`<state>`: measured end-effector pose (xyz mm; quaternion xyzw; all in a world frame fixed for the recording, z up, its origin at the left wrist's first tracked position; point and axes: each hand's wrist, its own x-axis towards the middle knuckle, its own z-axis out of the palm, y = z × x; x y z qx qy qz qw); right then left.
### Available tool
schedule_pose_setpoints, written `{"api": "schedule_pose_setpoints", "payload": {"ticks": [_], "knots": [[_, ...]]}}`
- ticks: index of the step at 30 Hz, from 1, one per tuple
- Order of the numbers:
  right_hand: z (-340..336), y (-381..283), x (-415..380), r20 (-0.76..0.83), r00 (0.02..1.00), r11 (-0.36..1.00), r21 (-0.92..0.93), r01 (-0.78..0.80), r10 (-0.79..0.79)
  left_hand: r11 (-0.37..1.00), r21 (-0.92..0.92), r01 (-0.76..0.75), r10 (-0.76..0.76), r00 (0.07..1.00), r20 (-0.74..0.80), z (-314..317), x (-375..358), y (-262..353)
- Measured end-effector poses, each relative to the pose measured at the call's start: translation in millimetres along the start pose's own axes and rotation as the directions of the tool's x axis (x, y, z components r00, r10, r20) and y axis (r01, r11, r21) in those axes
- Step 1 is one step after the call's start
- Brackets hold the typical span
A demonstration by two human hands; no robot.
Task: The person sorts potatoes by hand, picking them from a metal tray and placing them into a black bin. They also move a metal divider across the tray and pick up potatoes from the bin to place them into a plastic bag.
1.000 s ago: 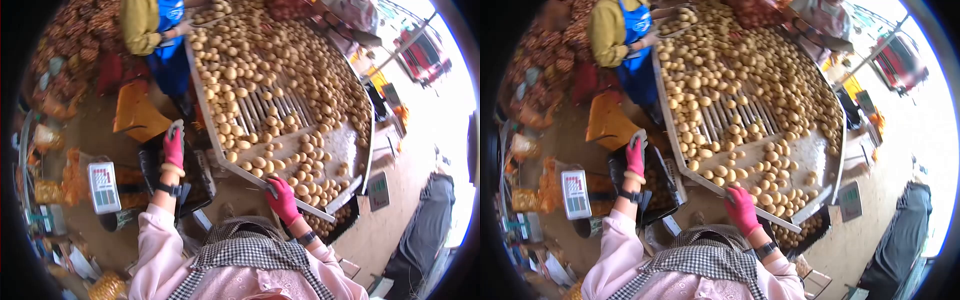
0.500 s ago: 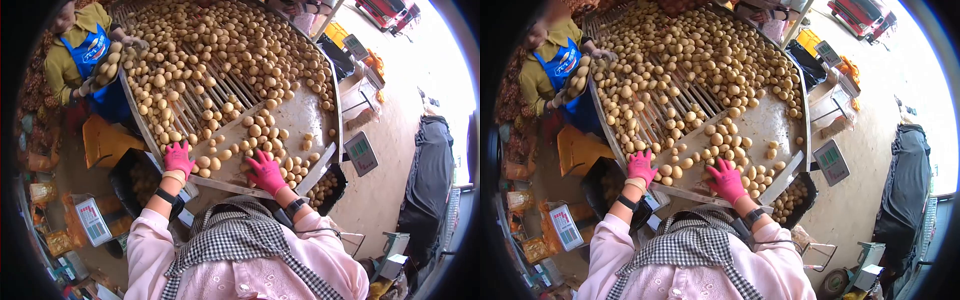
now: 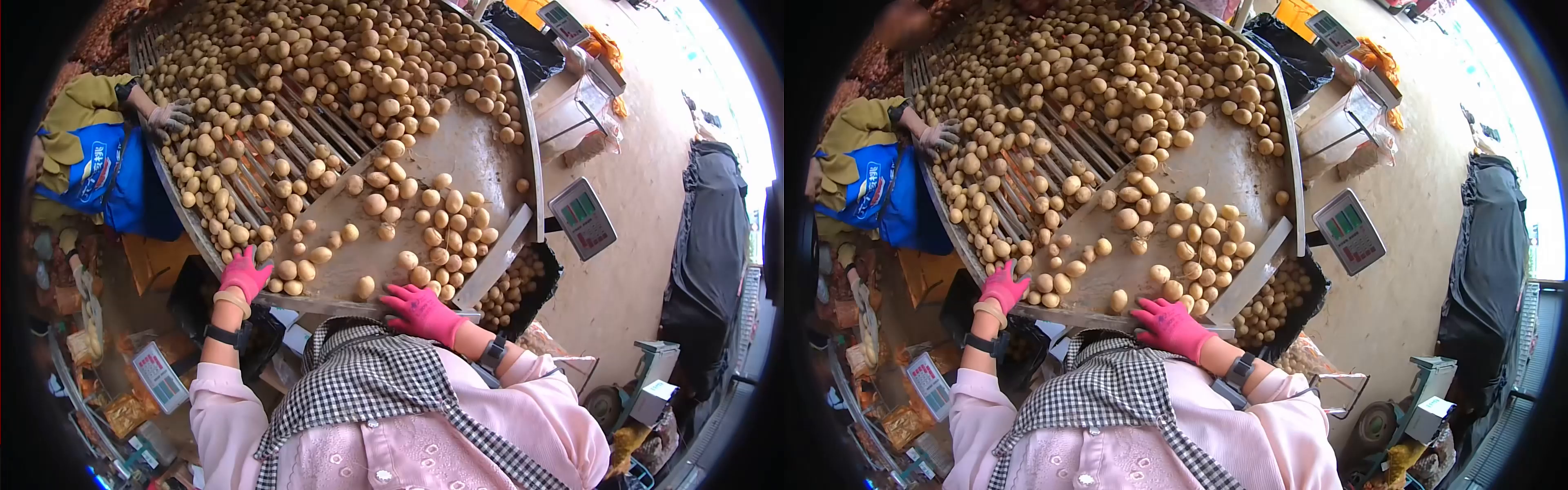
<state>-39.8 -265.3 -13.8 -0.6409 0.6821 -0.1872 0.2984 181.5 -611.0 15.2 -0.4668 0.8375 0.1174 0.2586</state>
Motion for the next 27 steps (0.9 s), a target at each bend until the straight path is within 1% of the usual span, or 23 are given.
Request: {"api": "schedule_pose_setpoints", "payload": {"ticks": [2,3,5,7,8,9,11,12,13,14,15,16,17,18,19,20,21,23,24,25,27], "knots": [[-8,14,-1,-0.195,0.981,0.992,-0.126,-0.021,-0.004,1.000,-0.002,0.015,-0.015,1.000,0.012,-2,-5,7],[-19,23,-1,-0.187,0.981,0.988,-0.131,-0.080,0.055,1.000,-0.014,0.027,-0.027,0.999,0.020,-3,-8,13],[-39,35,-1,-0.259,0.961,0.979,-0.152,-0.135,0.092,1.000,0.010,0.019,-0.019,1.000,0.020,2,-3,9],[-55,44,-6,-0.425,0.898,0.991,-0.012,-0.131,0.114,0.999,0.011,0.036,-0.036,0.999,-0.027,10,4,-1],[-68,48,-11,-0.475,0.868,0.989,0.027,-0.146,0.141,0.996,0.065,0.054,-0.052,0.998,-0.042,12,5,-2],[-81,57,-17,-0.524,0.835,0.984,0.039,-0.172,0.166,0.997,0.066,0.050,-0.048,0.998,-0.038,10,2,2],[-97,84,-24,-0.607,0.752,0.959,0.064,-0.276,0.257,0.997,0.038,0.073,-0.074,0.997,0.022,1,-5,13],[-101,104,-26,-0.615,0.739,0.944,0.025,-0.329,0.275,0.997,0.038,0.073,-0.074,0.997,0.022,6,-5,15],[-104,122,-27,-0.622,0.726,0.924,-0.010,-0.382,0.293,0.996,0.068,0.058,-0.058,0.998,-0.012,15,-5,17],[-109,134,-26,-0.621,0.726,0.925,-0.006,-0.381,0.295,0.994,0.099,0.045,-0.041,0.998,-0.046,22,-6,19],[-114,144,-23,-0.595,0.758,0.918,-0.080,-0.388,0.268,0.993,0.103,0.049,-0.044,0.998,-0.045,25,-7,25],[-118,155,-22,-0.565,0.789,0.908,-0.156,-0.390,0.242,0.999,0.013,0.048,-0.047,0.997,-0.053,27,-9,34],[-120,169,-21,-0.562,0.791,0.909,-0.154,-0.387,0.242,0.996,-0.077,0.046,-0.051,0.997,-0.062,31,-12,44],[-119,184,-22,-0.616,0.719,0.888,-0.068,-0.455,0.321,0.988,-0.148,-0.036,0.019,0.993,-0.117,37,-17,52],[-122,187,-21,-0.660,0.639,0.858,0.019,-0.513,0.396,0.957,-0.281,-0.067,0.041,0.994,-0.097,39,-20,64],[-122,187,-23,-0.666,0.574,0.791,0.039,-0.611,0.476,0.953,-0.296,-0.067,0.047,0.996,-0.076,42,-25,77],[-126,180,-22,-0.663,0.581,0.794,0.036,-0.606,0.473,0.948,-0.312,-0.063,0.048,0.997,-0.053,38,-34,96],[-129,160,-23,-0.758,0.559,0.875,0.032,-0.483,0.336,0.917,-0.384,-0.108,0.094,0.994,-0.055,50,-38,118],[-127,141,-23,-0.774,0.570,0.913,0.027,-0.408,0.278,0.888,-0.442,-0.128,0.117,0.992,-0.052,51,-40,130],[-122,130,-24,-0.767,0.605,0.933,-0.023,-0.359,0.214,0.839,-0.514,-0.177,0.142,0.984,-0.106,55,-43,142],[-111,117,-38,-0.668,0.711,0.932,-0.071,-0.355,0.220,0.627,-0.742,-0.238,0.232,0.966,-0.114,66,-38,151]]}}
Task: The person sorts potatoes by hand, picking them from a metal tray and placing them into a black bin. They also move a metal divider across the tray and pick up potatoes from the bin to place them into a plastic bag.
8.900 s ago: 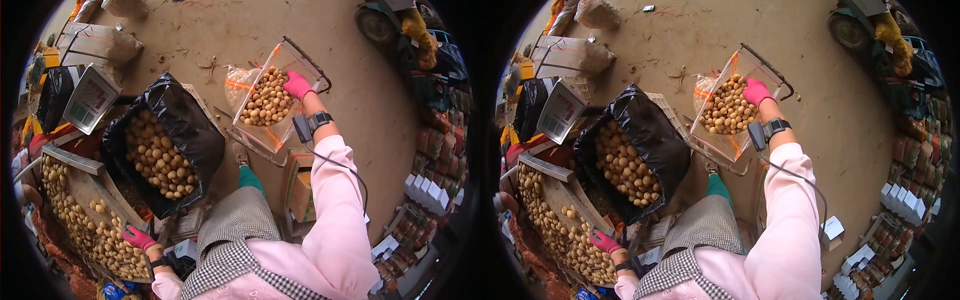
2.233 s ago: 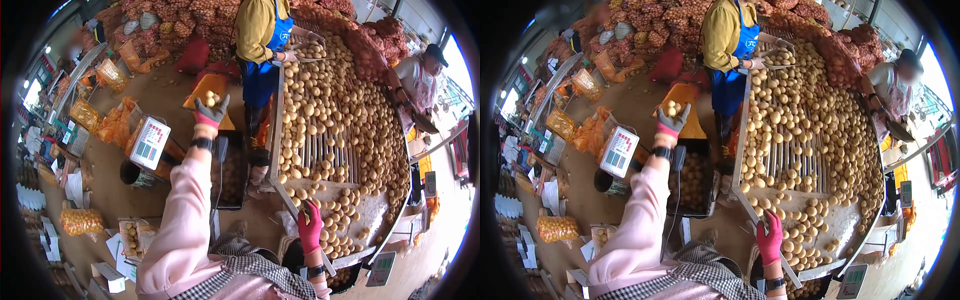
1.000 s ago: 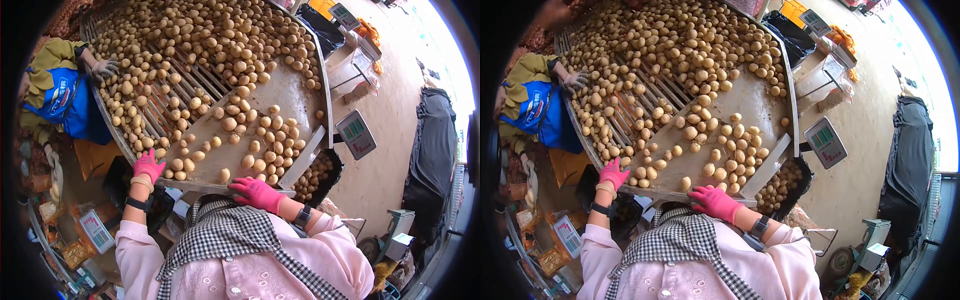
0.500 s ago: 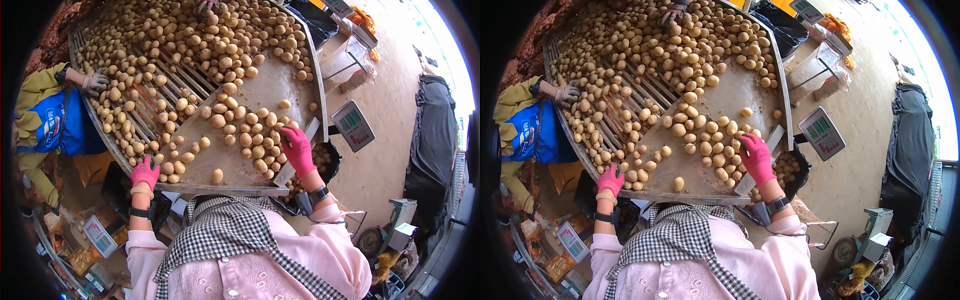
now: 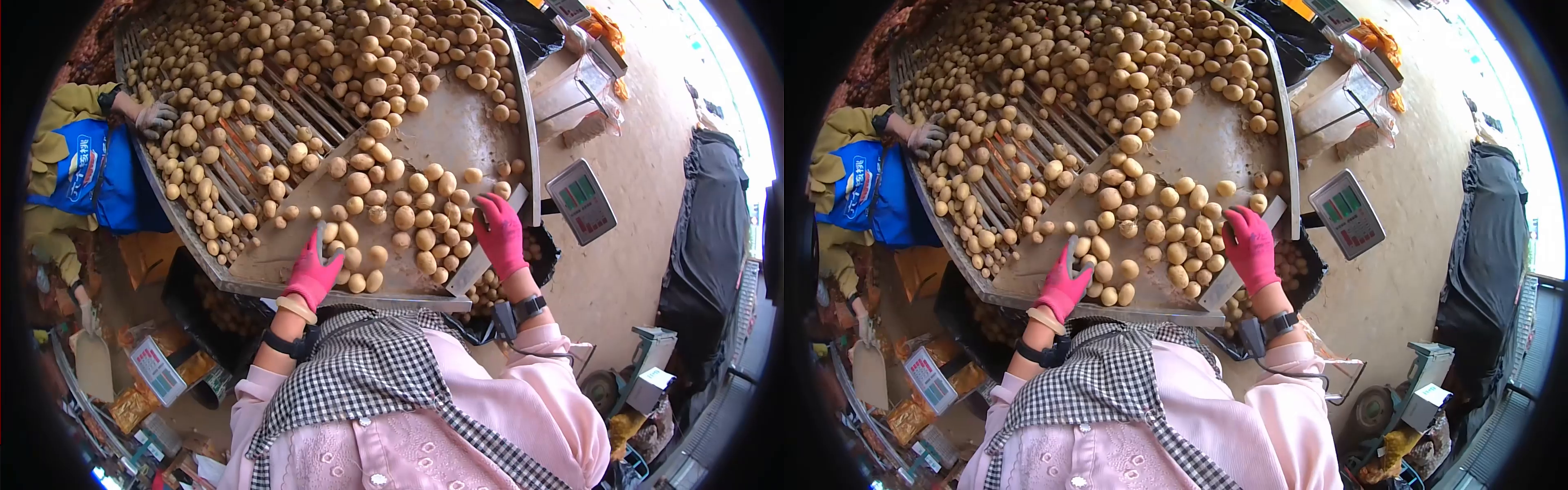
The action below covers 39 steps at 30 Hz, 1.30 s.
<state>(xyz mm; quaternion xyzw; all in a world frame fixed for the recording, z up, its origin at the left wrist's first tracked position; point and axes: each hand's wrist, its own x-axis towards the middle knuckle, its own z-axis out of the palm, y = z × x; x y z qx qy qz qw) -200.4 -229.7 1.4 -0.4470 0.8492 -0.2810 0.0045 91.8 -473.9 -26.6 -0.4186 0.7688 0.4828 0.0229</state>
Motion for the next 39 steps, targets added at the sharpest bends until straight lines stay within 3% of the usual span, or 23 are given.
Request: {"api": "schedule_pose_setpoints", "payload": {"ticks": [1,3,6,7,10,14,16,17,18,20,21,22,23,26,27,28,30,31,32,33,34,36,39], "knots": [[3,1,-11,-0.023,0.998,0.998,0.005,-0.055,0.055,1.000,-0.002,0.000,0.000,1.000,0.005,-2,-2,11],[6,12,-29,-0.055,0.992,0.993,0.009,-0.116,0.116,0.911,-0.396,0.112,-0.089,0.993,0.075,-9,-6,28],[2,21,-44,-0.093,0.972,0.976,0.033,-0.215,0.217,0.959,-0.280,-0.038,0.013,0.996,-0.089,-6,5,-16],[-1,19,-45,-0.009,0.990,0.985,-0.104,-0.138,0.138,0.989,-0.139,-0.051,0.025,0.983,-0.181,-6,5,-23],[5,10,-44,0.140,0.988,0.943,-0.334,-0.013,0.063,0.992,0.113,0.055,-0.040,0.991,-0.125,-4,4,-40],[20,9,-33,0.279,0.930,0.837,-0.545,-0.051,0.238,0.998,0.022,-0.052,0.054,0.996,-0.066,11,-5,-34],[20,15,-29,0.289,0.924,0.846,-0.530,-0.063,0.250,0.955,-0.295,-0.012,0.032,0.998,0.062,13,-9,-12],[13,12,-26,0.244,0.944,0.887,-0.453,-0.090,0.221,0.952,-0.269,0.148,-0.100,0.978,0.182,1,-15,19],[6,3,-22,0.246,0.947,0.890,-0.450,-0.079,0.208,0.950,-0.275,0.147,-0.102,0.980,0.171,2,-16,22],[-9,-26,-10,0.206,0.935,0.953,0.029,-0.302,0.290,0.781,-0.555,0.285,-0.065,0.922,0.382,1,-20,23],[-18,-42,0,0.440,0.849,0.813,0.354,-0.462,0.291,0.778,-0.560,0.285,-0.074,0.927,0.369,0,-26,38],[-9,-46,1,0.589,0.787,0.557,0.598,-0.576,0.182,0.597,-0.732,0.328,-0.001,0.913,0.408,-3,-32,64],[-6,-62,10,0.552,0.827,0.650,0.592,-0.477,0.104,0.377,-0.852,0.363,0.087,0.902,0.422,-7,-35,76],[33,-90,47,0.204,0.966,0.887,0.460,0.046,-0.156,0.405,-0.859,0.314,0.169,0.898,0.407,-16,-31,52],[44,-101,61,0.169,0.959,0.862,0.493,0.119,-0.229,0.157,-0.898,0.412,0.280,0.853,0.440,-23,-27,40],[51,-117,73,0.161,0.944,0.844,0.509,0.170,-0.287,0.149,-0.906,0.396,0.270,0.865,0.423,-27,-24,29],[94,-135,95,0.095,0.859,0.841,0.285,0.460,-0.502,0.561,-0.784,0.265,-0.131,0.964,0.232,-37,-18,9],[113,-144,103,0.222,0.845,0.871,0.047,0.490,-0.487,0.638,-0.736,0.226,-0.313,0.949,0.019,-34,-13,5],[130,-150,111,0.333,0.833,0.833,-0.195,0.519,-0.441,0.635,-0.741,0.217,-0.325,0.946,-0.001,-38,-9,-8],[154,-148,116,0.377,0.816,0.762,-0.326,0.559,-0.438,0.897,-0.407,0.174,-0.292,0.924,-0.248,-41,-5,-25],[156,-152,123,0.377,0.807,0.756,-0.314,0.574,-0.455,0.983,0.009,0.184,-0.161,0.880,-0.447,-44,0,-39],[158,-155,137,0.470,0.786,0.713,-0.378,0.591,-0.402,0.981,0.066,0.184,-0.119,0.829,-0.547,-51,8,-51],[141,-163,142,0.299,0.850,0.894,0.023,0.447,-0.433,0.838,0.378,0.392,-0.193,0.863,-0.467,-62,21,-29]]}}
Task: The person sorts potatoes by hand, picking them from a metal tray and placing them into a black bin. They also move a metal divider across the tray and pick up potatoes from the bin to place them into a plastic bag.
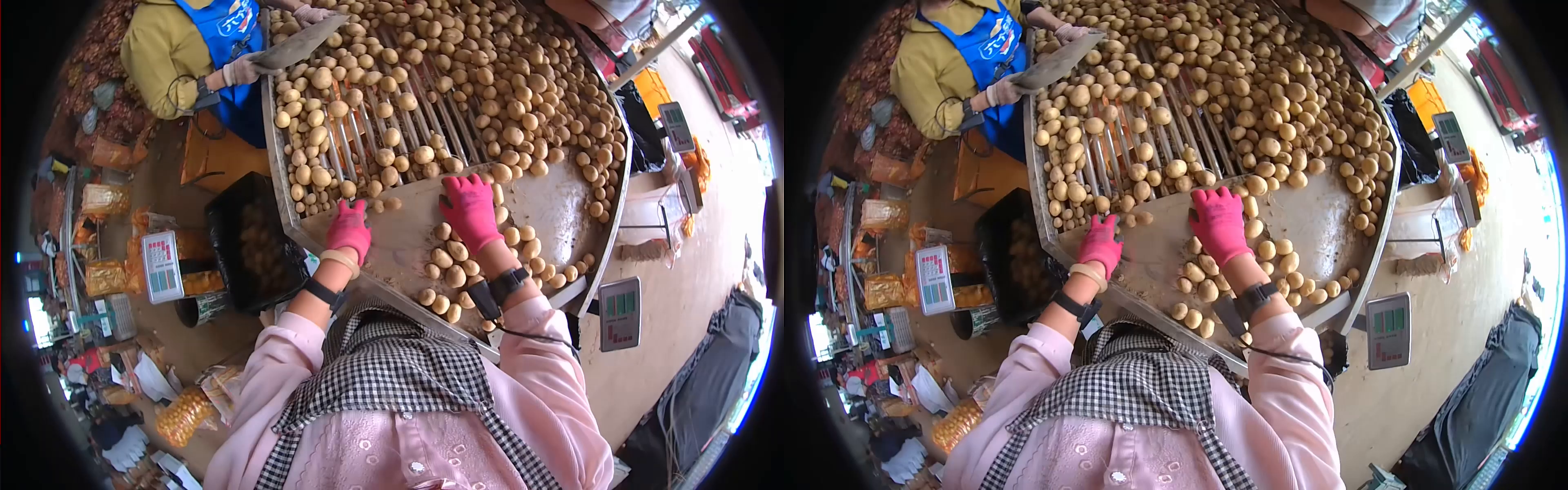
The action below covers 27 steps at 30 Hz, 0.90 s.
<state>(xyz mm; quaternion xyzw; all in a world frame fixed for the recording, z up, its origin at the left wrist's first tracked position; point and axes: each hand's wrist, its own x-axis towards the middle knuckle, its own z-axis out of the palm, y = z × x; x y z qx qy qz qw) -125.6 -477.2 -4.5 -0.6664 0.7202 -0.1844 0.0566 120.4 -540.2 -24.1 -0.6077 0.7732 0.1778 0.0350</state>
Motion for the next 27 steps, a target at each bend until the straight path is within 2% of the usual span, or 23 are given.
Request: {"api": "schedule_pose_setpoints", "payload": {"ticks": [1,2,3,4,5,6,7,8,9,10,11,12,13,15,17,18,20,21,23,24,25,26,27], "knots": [[-2,-7,-2,-0.104,0.994,0.981,0.192,-0.005,0.025,1.000,-0.008,0.021,-0.021,1.000,-0.007,3,5,-2],[0,-15,-3,-0.099,0.995,0.981,0.192,0.015,0.004,0.994,-0.112,-0.004,0.007,1.000,0.019,8,12,-6],[2,-26,-4,-0.043,0.997,0.927,0.374,-0.039,0.060,0.976,-0.214,-0.029,0.038,0.998,0.041,13,16,-11],[4,-37,-5,0.025,0.994,0.837,0.538,-0.102,0.105,0.869,-0.494,0.027,0.036,0.992,0.117,13,16,-15],[5,-48,-7,0.051,0.996,0.805,0.587,-0.088,0.072,0.866,-0.500,0.034,0.022,0.994,0.107,15,9,-19],[1,-61,-9,0.107,0.994,0.713,0.697,-0.078,0.005,0.334,-0.899,0.283,0.052,0.947,0.317,17,-5,-22],[-3,-72,-9,0.157,0.985,0.604,0.792,-0.085,-0.067,-0.338,-0.806,0.485,0.216,0.874,0.435,12,-17,-21],[1,-79,-7,0.154,0.987,0.513,0.851,-0.111,-0.043,-0.347,-0.806,0.479,0.204,0.878,0.433,6,-26,-23],[9,-77,-2,0.162,0.985,0.511,0.852,-0.113,-0.053,-0.485,-0.680,0.550,0.295,0.835,0.464,-17,-40,-16],[22,-70,6,0.068,0.997,0.730,0.682,-0.033,-0.019,-0.595,-0.525,0.608,0.393,0.790,0.470,-30,-48,-14],[33,-63,11,-0.036,0.999,0.892,0.451,0.029,-0.015,-0.601,-0.524,0.603,0.390,0.794,0.467,-28,-49,-21],[39,-61,14,-0.030,0.998,0.936,0.346,0.065,-0.058,-0.609,-0.474,0.636,0.469,0.770,0.431,-26,-49,-31],[45,-61,14,-0.025,0.997,0.935,0.347,0.071,-0.066,-0.612,-0.424,0.668,0.543,0.744,0.389,-24,-50,-40],[58,-62,11,0.029,0.992,0.974,0.194,0.116,-0.124,-0.636,-0.425,0.644,0.534,0.765,0.360,-20,-52,-52],[68,-54,14,0.029,0.990,0.966,0.226,0.128,-0.138,-0.632,-0.521,0.573,0.398,0.818,0.416,-19,-54,-60],[65,-54,16,0.015,0.994,0.947,0.304,0.102,-0.112,-0.638,-0.519,0.569,0.396,0.820,0.413,-20,-57,-60],[61,-56,17,0.055,0.998,0.874,0.486,-0.016,-0.012,-0.482,-0.723,0.495,0.262,0.869,0.420,-21,-62,-56],[46,-65,16,0.057,0.998,0.875,0.484,-0.011,-0.019,-0.488,-0.722,0.491,0.260,0.871,0.416,-25,-62,-51],[19,-83,15,0.471,0.878,0.495,0.785,-0.372,-0.087,-0.501,-0.703,0.505,0.216,0.859,0.463,-35,-64,-40],[13,-85,15,0.536,0.827,0.356,0.816,-0.456,-0.168,-0.565,-0.643,0.517,0.255,0.851,0.460,-36,-64,-39],[17,-90,14,0.542,0.823,0.361,0.812,-0.459,-0.172,-0.572,-0.639,0.514,0.251,0.852,0.460,-35,-66,-44],[26,-96,16,0.377,0.917,0.642,0.737,-0.213,-0.129,-0.625,-0.572,0.531,0.370,0.847,0.382,-33,-65,-50],[37,-97,19,0.186,0.971,0.848,0.529,0.031,-0.152,-0.664,-0.503,0.553,0.476,0.832,0.285,-30,-63,-56]]}}
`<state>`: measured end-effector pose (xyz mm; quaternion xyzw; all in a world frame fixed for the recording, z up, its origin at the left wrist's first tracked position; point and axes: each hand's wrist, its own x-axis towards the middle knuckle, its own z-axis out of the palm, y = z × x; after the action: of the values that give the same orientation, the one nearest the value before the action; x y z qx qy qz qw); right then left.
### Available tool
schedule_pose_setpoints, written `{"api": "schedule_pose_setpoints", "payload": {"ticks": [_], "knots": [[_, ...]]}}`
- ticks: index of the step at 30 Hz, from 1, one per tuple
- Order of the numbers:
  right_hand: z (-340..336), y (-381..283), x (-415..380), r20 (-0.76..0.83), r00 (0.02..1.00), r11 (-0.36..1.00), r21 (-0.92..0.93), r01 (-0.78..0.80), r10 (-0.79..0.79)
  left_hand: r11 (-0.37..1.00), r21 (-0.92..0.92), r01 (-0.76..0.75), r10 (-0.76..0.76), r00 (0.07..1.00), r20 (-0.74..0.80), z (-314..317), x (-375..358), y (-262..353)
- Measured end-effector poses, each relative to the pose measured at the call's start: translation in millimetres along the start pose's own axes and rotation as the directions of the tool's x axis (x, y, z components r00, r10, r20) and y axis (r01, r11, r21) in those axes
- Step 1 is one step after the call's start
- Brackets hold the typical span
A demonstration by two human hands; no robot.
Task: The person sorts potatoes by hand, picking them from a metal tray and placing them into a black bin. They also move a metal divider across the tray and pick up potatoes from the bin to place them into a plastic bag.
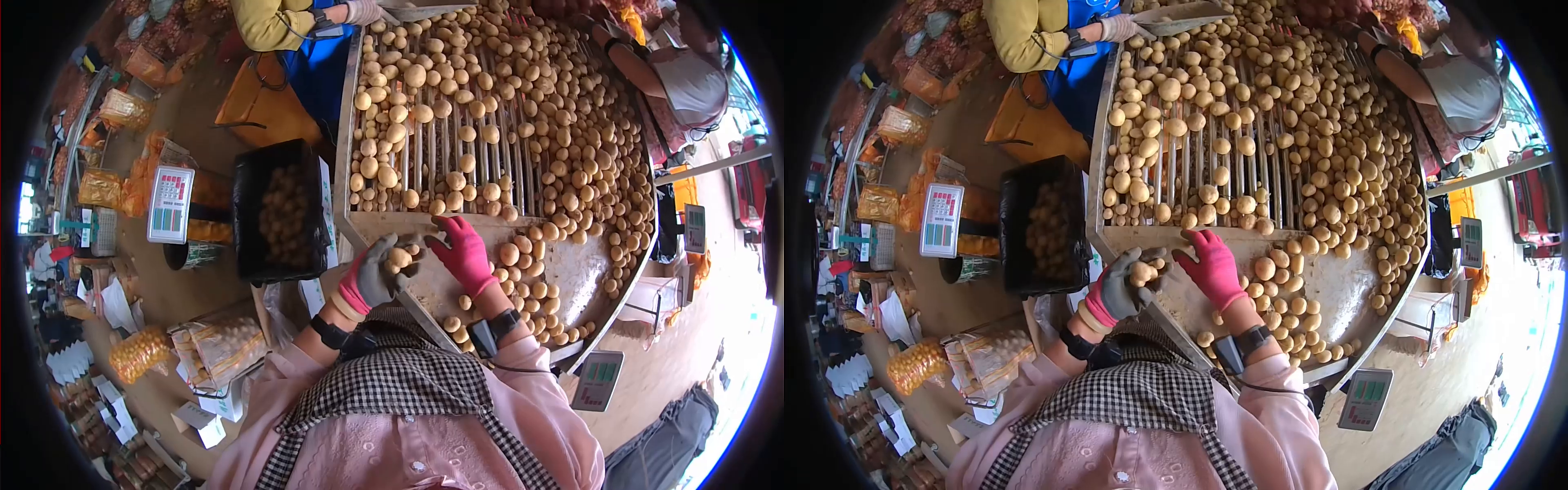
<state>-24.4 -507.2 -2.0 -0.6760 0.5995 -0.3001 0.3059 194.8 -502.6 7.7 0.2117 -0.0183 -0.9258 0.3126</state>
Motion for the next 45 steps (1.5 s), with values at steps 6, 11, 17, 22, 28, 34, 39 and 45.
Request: {"api": "schedule_pose_setpoints", "payload": {"ticks": [6,11,17,22,28,34,39,45], "knots": [[1,-11,17,0.061,0.995,0.996,0.032,-0.080,0.078,0.996,0.028,-0.080,0.082,0.992,-0.095,-19,-14,9],[17,-27,59,0.224,0.963,0.837,0.547,0.003,-0.150,0.992,-0.033,-0.118,0.114,0.988,-0.102,-14,-21,12],[78,-4,109,0.216,0.855,0.701,-0.496,0.513,-0.472,0.939,-0.326,-0.109,0.162,0.977,0.141,-53,-31,19],[82,-6,132,0.304,0.895,0.728,-0.523,0.443,-0.327,0.874,-0.448,-0.187,0.259,0.960,0.105,-56,-41,23],[81,-8,145,0.454,0.844,0.657,-0.549,0.517,-0.285,0.825,-0.431,-0.366,0.417,0.908,0.027,-54,-48,27],[75,-19,134,0.238,0.889,0.841,-0.301,0.449,-0.390,0.808,-0.497,-0.317,0.394,0.917,0.056,-69,-58,28],[111,-40,114,0.310,0.873,0.789,-0.388,0.477,-0.376,0.803,-0.461,-0.376,0.416,0.909,-0.017,-75,-58,25],[122,-33,120,0.271,0.927,0.873,-0.347,0.344,-0.257,0.799,-0.400,-0.449,0.535,0.834,0.133,-102,-53,19]]}}
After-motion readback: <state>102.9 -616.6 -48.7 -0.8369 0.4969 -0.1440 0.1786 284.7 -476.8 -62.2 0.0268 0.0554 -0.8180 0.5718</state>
